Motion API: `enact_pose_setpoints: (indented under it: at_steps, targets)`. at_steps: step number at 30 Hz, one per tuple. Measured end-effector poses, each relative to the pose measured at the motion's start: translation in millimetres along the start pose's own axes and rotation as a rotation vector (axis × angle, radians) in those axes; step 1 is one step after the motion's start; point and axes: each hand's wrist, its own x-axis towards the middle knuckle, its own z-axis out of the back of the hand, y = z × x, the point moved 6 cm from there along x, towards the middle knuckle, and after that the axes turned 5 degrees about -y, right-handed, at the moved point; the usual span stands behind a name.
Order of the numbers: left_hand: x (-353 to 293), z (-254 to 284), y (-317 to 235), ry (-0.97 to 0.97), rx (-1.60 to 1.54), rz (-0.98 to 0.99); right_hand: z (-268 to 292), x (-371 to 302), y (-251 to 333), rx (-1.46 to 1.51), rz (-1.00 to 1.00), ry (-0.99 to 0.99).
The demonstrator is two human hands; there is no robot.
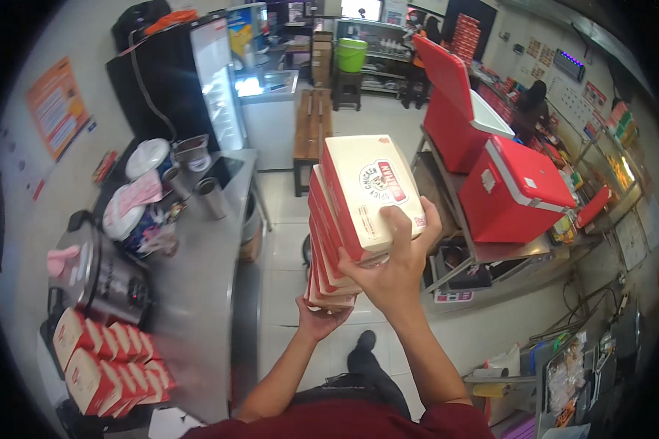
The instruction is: The person assembles red and white cardboard food boxes by folding and interlocking the flaps. They repeatedly pick up flat box blanks, fold the sides, and secure the structure. The person stacks the finished boxes on a nearby table and shelf.
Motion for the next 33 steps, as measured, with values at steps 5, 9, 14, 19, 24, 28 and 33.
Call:
enact_pose_setpoints:
  at_steps: [5, 9, 14, 19, 24, 28, 33]
  targets:
    - [122, -68, 65, 0.019, 0.191, -0.053, 7, 78, -133, -0.055, 0.006, 0.015]
    - [198, -71, 36, 0.052, 0.137, -0.166, -48, 131, -199, 0.167, -0.046, 0.109]
    - [262, -115, -31, -0.032, -0.1, -0.309, -146, 193, -264, 0.381, -0.045, 0.124]
    - [375, -199, -103, -0.032, -0.043, -0.397, -256, 288, -339, 0.526, 0.027, 0.119]
    - [538, -304, -200, 0.072, -0.021, -0.515, -398, 425, -406, 0.523, 0.139, 0.18]
    - [647, -408, -270, 0.137, -0.102, -0.495, -497, 552, -460, 0.554, 0.154, 0.217]
    - [766, -526, -373, 0.254, -0.071, -0.604, -617, 680, -544, 0.651, 0.188, 0.139]
